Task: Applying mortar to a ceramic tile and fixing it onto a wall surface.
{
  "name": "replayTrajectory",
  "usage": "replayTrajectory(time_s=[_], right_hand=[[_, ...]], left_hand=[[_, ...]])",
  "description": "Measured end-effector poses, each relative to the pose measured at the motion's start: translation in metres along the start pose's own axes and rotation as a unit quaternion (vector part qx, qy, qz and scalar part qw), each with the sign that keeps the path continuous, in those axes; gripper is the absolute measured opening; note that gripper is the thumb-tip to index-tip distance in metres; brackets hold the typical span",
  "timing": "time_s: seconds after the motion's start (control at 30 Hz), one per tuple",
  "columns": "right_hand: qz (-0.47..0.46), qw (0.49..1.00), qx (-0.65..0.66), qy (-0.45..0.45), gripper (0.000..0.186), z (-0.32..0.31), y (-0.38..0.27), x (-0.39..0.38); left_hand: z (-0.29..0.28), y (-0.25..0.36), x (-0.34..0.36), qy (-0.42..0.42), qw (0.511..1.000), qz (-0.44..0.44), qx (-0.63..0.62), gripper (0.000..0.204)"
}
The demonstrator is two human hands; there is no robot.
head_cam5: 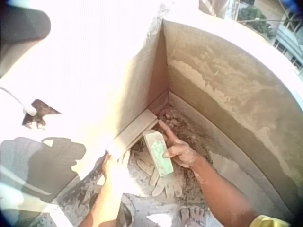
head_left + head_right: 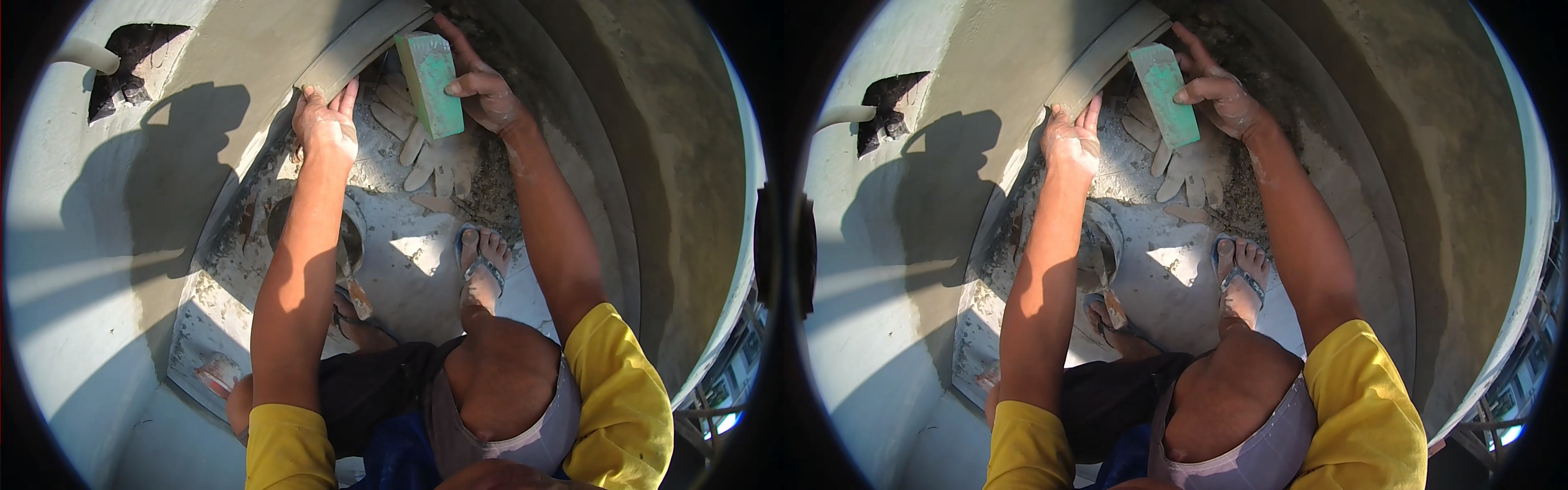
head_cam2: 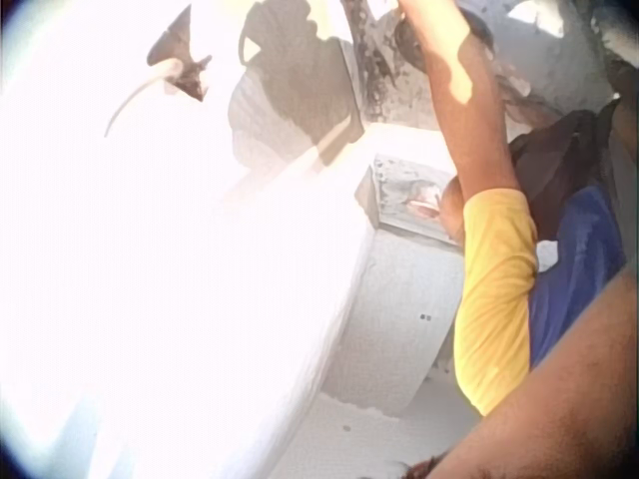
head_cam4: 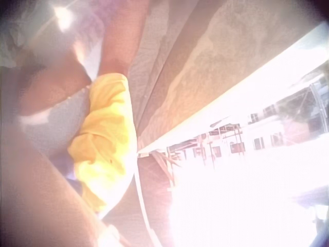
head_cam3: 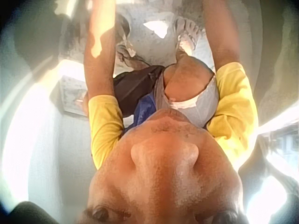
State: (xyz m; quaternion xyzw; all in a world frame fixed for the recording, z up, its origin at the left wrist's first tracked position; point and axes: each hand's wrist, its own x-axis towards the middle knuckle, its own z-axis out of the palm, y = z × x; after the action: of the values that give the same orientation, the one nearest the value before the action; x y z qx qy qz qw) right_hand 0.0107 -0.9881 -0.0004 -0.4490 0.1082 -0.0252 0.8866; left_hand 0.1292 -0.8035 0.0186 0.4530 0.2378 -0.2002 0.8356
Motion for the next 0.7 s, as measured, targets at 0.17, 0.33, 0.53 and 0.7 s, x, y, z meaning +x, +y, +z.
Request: replayTrajectory(time_s=[0.17, 0.33, 0.53, 0.7], right_hand=[[-0.015, 1.000, 0.001, -0.013, 0.106, 0.000, 0.001, 0.002], [-0.013, 1.000, -0.022, -0.008, 0.107, -0.001, 0.000, 0.004], [0.004, 0.986, -0.166, -0.005, 0.101, 0.000, -0.014, 0.005], [-0.134, 0.925, -0.353, 0.041, 0.090, 0.012, -0.042, -0.004]], left_hand=[[0.003, 0.002, -0.001, 0.022, 1.000, -0.008, -0.003, 0.031], [0.005, 0.002, -0.003, 0.022, 1.000, 0.001, 0.005, 0.031], [-0.003, 0.004, 0.006, 0.009, 1.000, 0.012, -0.010, 0.036], [0.008, 0.006, -0.003, 0.014, 1.000, 0.016, 0.011, 0.034]])
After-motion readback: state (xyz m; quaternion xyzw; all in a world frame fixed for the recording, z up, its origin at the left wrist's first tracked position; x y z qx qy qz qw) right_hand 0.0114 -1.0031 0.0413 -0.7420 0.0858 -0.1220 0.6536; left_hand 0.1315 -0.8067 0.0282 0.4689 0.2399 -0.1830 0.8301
